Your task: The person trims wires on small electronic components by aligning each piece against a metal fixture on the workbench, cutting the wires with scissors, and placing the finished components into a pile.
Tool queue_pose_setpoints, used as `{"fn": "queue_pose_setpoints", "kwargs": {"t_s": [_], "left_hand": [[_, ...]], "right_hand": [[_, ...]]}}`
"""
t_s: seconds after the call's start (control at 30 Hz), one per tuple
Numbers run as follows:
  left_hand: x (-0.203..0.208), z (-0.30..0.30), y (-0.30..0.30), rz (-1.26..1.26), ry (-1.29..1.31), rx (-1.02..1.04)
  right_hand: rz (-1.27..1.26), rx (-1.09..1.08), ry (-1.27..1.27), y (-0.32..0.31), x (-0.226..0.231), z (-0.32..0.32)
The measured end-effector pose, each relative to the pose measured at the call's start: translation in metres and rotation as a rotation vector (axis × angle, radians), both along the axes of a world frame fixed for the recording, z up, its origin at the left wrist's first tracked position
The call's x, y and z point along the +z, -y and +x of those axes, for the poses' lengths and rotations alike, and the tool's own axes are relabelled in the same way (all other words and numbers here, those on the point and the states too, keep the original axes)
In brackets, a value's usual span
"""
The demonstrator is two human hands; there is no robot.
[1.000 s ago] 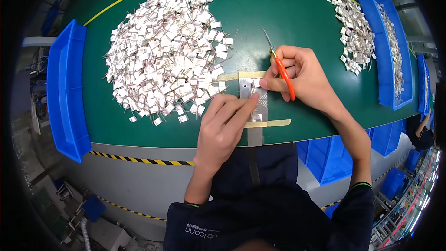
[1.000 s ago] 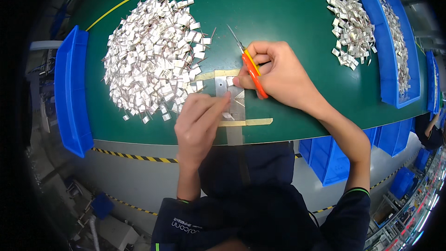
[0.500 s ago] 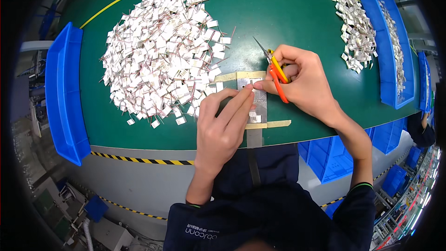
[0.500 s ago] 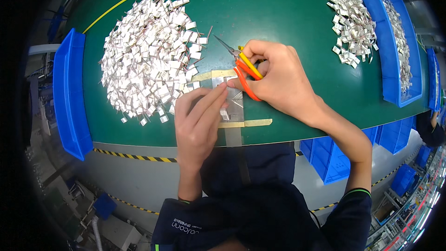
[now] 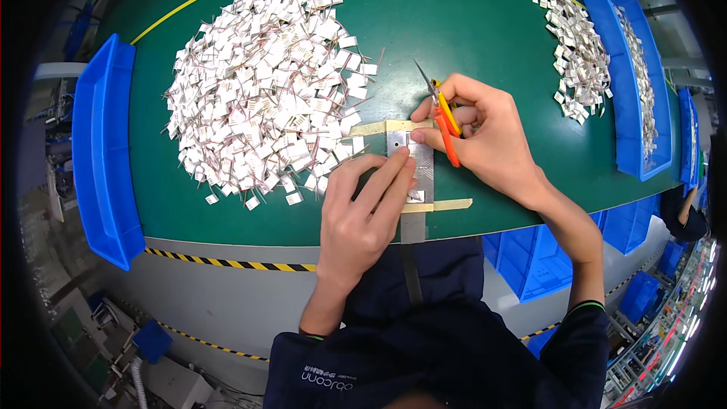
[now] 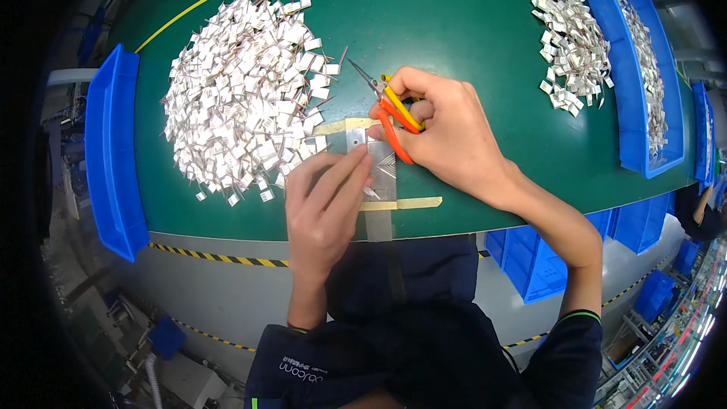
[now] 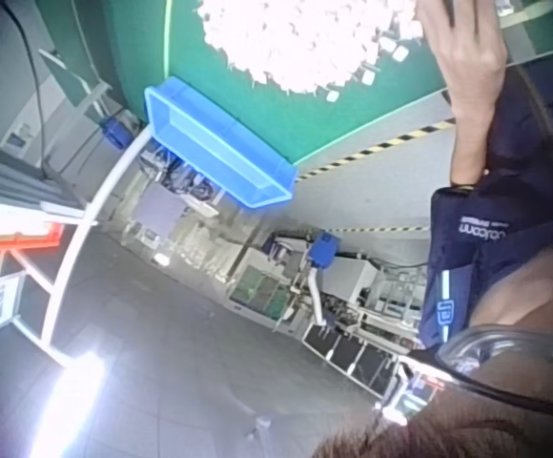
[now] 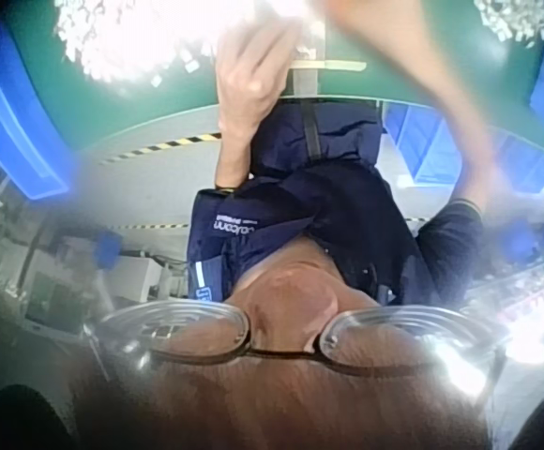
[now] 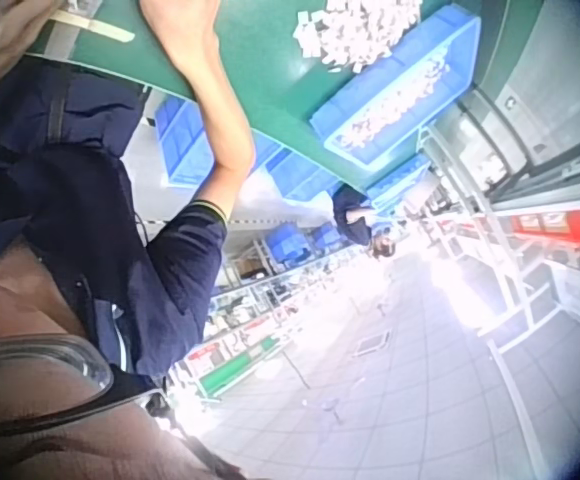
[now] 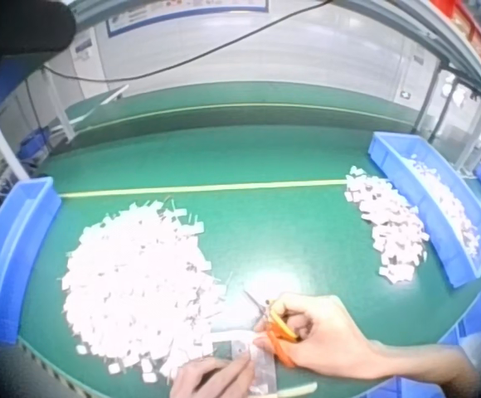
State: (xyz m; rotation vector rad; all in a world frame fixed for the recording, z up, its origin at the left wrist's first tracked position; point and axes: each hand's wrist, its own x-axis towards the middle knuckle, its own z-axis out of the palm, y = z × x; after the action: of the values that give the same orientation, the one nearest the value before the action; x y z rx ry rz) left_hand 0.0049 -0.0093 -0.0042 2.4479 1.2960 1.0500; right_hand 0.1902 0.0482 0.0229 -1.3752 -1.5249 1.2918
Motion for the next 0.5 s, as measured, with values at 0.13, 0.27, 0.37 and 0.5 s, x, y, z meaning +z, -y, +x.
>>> {"fn": "queue_pose_setpoints", "kwargs": {"t_s": [0.13,0.27,0.37,0.5], "left_hand": [[-0.0018,-0.0007,0.002,0.001,0.012,-0.012],[-0.0038,-0.0012,0.0041,0.005,0.041,-0.012],[-0.0046,-0.0033,0.0035,0.018,0.039,-0.049],[-0.0025,-0.0049,0.0029,0.05,0.057,-0.066]], "right_hand": [[0.028,0.016,-0.021,0.0003,-0.0023,-0.0015],[-0.009,0.049,0.002,-0.0015,-0.0008,-0.0017],[-0.048,0.085,0.029,-0.0031,0.0026,-0.0017],[-0.091,0.147,0.155,-0.0066,0.0067,0.0022]]}}
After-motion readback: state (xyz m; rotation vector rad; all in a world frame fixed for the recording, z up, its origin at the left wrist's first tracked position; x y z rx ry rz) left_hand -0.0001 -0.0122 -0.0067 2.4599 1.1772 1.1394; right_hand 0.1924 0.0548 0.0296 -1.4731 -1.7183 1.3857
